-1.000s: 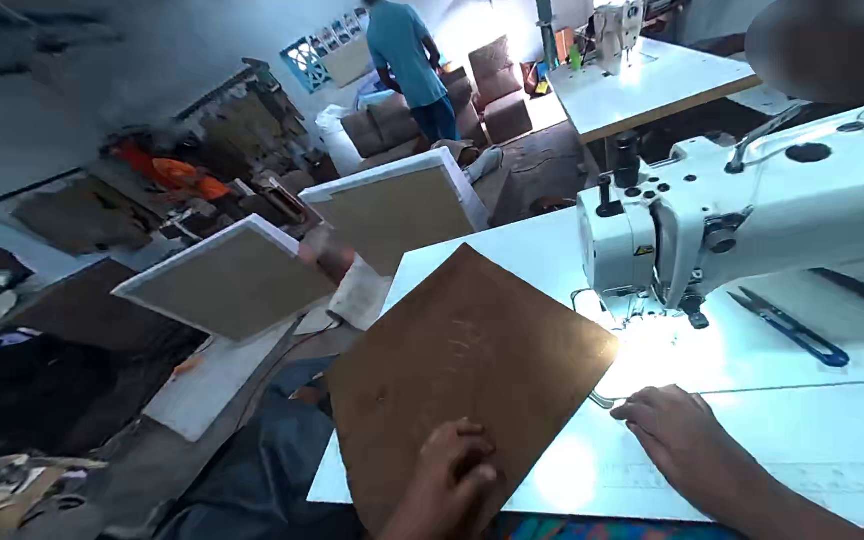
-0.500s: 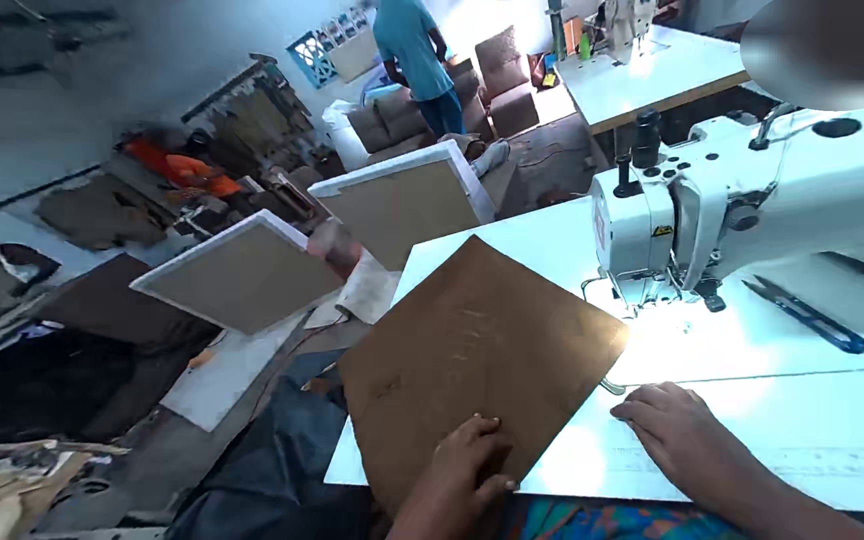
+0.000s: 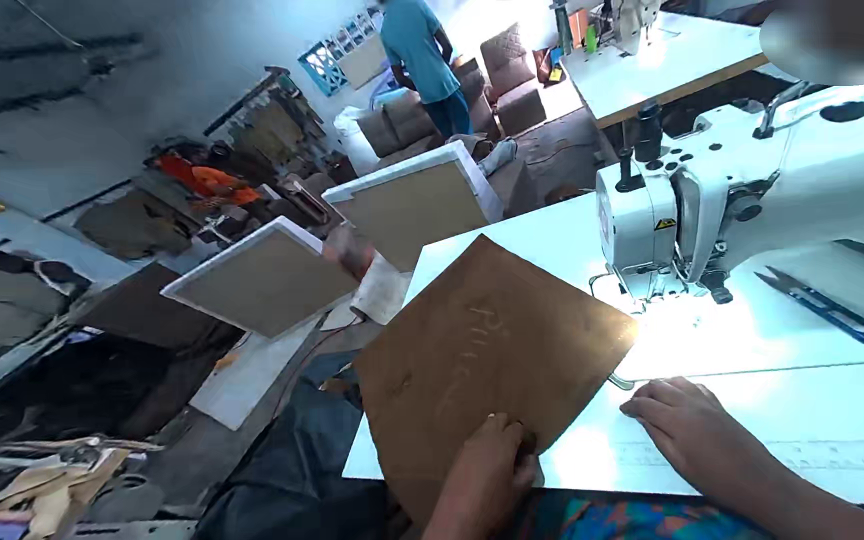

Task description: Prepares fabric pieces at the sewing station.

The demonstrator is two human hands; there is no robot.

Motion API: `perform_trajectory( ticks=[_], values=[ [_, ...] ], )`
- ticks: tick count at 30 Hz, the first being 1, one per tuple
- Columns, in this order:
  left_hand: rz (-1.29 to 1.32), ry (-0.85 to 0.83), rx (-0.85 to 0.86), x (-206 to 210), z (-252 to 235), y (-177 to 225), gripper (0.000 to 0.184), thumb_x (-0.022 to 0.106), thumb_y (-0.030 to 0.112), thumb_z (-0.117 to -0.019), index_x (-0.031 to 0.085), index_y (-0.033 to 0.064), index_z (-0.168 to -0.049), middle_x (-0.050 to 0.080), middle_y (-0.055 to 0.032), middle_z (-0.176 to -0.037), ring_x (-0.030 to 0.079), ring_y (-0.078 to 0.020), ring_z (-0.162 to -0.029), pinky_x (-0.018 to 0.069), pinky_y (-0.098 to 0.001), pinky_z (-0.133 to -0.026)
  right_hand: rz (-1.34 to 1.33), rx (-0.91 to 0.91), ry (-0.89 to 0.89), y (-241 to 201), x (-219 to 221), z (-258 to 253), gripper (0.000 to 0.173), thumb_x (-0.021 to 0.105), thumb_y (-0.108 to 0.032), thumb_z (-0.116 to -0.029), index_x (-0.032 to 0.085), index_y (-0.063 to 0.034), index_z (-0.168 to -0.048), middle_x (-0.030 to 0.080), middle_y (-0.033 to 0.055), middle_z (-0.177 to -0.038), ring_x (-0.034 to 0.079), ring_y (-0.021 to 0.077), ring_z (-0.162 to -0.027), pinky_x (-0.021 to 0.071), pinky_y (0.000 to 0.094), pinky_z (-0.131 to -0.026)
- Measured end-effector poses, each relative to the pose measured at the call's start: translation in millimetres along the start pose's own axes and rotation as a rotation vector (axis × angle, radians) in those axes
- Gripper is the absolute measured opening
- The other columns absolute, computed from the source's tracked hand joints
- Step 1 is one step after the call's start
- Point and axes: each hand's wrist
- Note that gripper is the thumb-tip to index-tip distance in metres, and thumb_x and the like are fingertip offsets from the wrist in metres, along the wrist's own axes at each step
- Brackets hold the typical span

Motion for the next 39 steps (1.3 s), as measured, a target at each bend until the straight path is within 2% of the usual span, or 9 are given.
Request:
perform_trajectory(
  ticks=[3, 7, 12, 22, 27, 32, 35, 37, 39],
  values=[
    [-0.05, 0.12, -0.017, 13.1, 3.2, 8.3, 0.037, 0.063, 0.027, -0.0985, 0.067, -0.0007, -0.123, 0.063, -0.0241, -0.127, 0.068, -0.0392, -0.109, 0.0574, -0.0539, -0.09, -0.002, -0.004, -0.003, 1.6, 0.3, 0.5, 0.022, 0.058, -0.013, -0.0937, 0.078, -0.018, -0.103, 0.073, 0.0048, -0.101, 0.07, 0.0302, -0.096, 0.0576, 0.0525, -0.078],
    [-0.033, 0.177, 0.037, 18.4, 3.1, -1.0, 0.048, 0.068, 0.041, -0.0972, 0.068, -0.0025, -0.119, 0.066, -0.0233, -0.121, 0.07, -0.0396, -0.103, 0.0586, -0.0545, -0.086, -0.011, -0.004, 0.008, 0.6, 0.4, 0.4, 0.022, 0.058, -0.013, -0.0934, 0.077, -0.0177, -0.102, 0.073, 0.005, -0.1, 0.07, 0.0303, -0.096, 0.0575, 0.0528, -0.078],
    [0.014, 0.068, 0.007, 7.9, 1.7, -2.8, 0.041, 0.072, 0.032, -0.0955, 0.068, 0.0012, -0.121, 0.064, -0.0222, -0.125, 0.069, -0.0396, -0.104, 0.0572, -0.0566, -0.088, 0.0, -0.009, 0.017, -0.3, 0.8, -0.2, 0.022, 0.058, -0.012, -0.0922, 0.077, -0.018, -0.103, 0.073, 0.004, -0.1, 0.07, 0.0295, -0.096, 0.0571, 0.0512, -0.077],
    [0.05, 0.023, 0.029, 0.5, -5.0, -5.5, 0.028, 0.072, 0.025, -0.0952, 0.073, 0.002, -0.112, 0.068, -0.0193, -0.12, 0.07, -0.0368, -0.104, 0.0565, -0.0572, -0.089, 0.007, -0.001, -0.007, -1.4, -0.4, -0.5, 0.022, 0.059, -0.012, -0.0935, 0.077, -0.0195, -0.104, 0.073, 0.003, -0.101, 0.07, 0.0284, -0.097, 0.0573, 0.0501, -0.078],
    [0.076, 0.088, 0.15, 5.1, -4.7, -16.3, 0.022, 0.069, 0.023, -0.0966, 0.078, 0.0069, -0.107, 0.073, -0.013, -0.116, 0.071, -0.0309, -0.104, 0.0578, -0.0555, -0.089, -0.003, 0.003, -0.005, -1.8, 0.1, -1.5, 0.023, 0.059, -0.01, -0.0923, 0.077, -0.0192, -0.102, 0.073, 0.0037, -0.101, 0.07, 0.0292, -0.096, 0.0571, 0.0515, -0.076],
    [0.05, 0.127, 0.131, 4.4, -6.0, -16.3, 0.025, 0.064, 0.026, -0.0985, 0.078, 0.0052, -0.105, 0.074, -0.0135, -0.112, 0.073, -0.0315, -0.101, 0.0582, -0.0558, -0.087, -0.011, 0.007, -0.001, -1.2, 0.8, -2.2, 0.023, 0.061, -0.009, -0.0909, 0.077, -0.0199, -0.102, 0.073, 0.0038, -0.1, 0.07, 0.0298, -0.094, 0.0571, 0.0522, -0.075],
    [0.045, 0.113, 0.133, 3.6, -5.9, -20.9, 0.029, 0.061, 0.027, -0.0999, 0.078, 0.0046, -0.105, 0.073, -0.0151, -0.11, 0.072, -0.0332, -0.101, 0.0575, -0.0573, -0.087, -0.056, 0.092, -0.12, -10.6, -8.9, -7.9, 0.021, 0.062, -0.009, -0.0935, 0.077, -0.0171, -0.105, 0.073, 0.0083, -0.104, 0.069, 0.035, -0.098, 0.0551, 0.057, -0.078],
    [0.045, 0.07, 0.122, 1.3, -3.6, -22.6, 0.03, 0.057, 0.023, -0.1013, 0.077, 0.003, -0.111, 0.071, -0.0173, -0.117, 0.07, -0.0351, -0.106, 0.0557, -0.0584, -0.092, -0.126, 0.192, -0.282, -24.0, -20.5, -16.0, 0.023, 0.058, -0.012, -0.099, 0.075, -0.0129, -0.113, 0.072, 0.0138, -0.11, 0.067, 0.0386, -0.105, 0.0523, 0.06, -0.085],
    [0.046, 0.089, 0.066, 2.9, -1.4, -18.7, 0.029, 0.056, 0.021, -0.1001, 0.076, 0.0038, -0.112, 0.071, -0.0163, -0.116, 0.071, -0.0341, -0.103, 0.0567, -0.0577, -0.089, -0.218, 0.278, -0.445, -38.2, -28.4, -24.2, 0.028, 0.052, -0.014, -0.1032, 0.073, -0.009, -0.121, 0.071, 0.0177, -0.115, 0.066, 0.0386, -0.11, 0.051, 0.0577, -0.093]
  ],
)
Point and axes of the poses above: each hand's wrist, its own z-axis away from the middle knuckle, its own x-axis out of the palm, y = z × x
